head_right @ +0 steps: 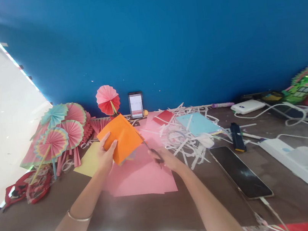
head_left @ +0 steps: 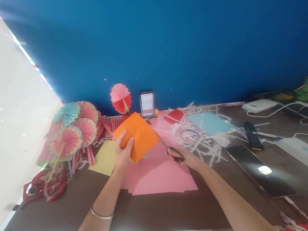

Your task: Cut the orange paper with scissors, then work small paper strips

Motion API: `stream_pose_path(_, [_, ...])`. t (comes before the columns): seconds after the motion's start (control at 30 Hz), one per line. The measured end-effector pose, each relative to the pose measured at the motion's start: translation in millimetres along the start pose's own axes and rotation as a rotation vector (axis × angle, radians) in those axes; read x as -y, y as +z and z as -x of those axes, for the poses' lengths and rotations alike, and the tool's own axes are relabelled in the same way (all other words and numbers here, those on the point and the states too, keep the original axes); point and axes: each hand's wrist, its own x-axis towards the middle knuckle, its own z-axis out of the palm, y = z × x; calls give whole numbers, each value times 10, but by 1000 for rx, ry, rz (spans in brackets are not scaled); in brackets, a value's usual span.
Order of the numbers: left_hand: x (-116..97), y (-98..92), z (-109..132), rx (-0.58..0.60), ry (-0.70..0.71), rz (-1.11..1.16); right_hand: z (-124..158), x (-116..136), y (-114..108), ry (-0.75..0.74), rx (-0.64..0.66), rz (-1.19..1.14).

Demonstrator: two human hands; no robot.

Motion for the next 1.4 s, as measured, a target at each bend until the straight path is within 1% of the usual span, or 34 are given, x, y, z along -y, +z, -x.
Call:
stream_pose_path(0.4, [39, -5, -22, 2, 23, 43, -12, 16, -1, -8, -6, 27])
stream_pose_path(0.6, [45, -7, -30, 4, 41, 38, -2, 24, 10, -6, -26, 2])
stream_pose_path(0.77, [30, -3, -25, 14, 26, 52, 1, 43, 16, -8, -22, -14])
stream_pose_path(1.0, [13, -11, -22, 25, 29, 48, 8, 70, 25, 0, -23, -95])
stream_pose_path(1.4, [-19, 1, -7, 21, 23, 60, -15, 33, 28, 12, -29, -90])
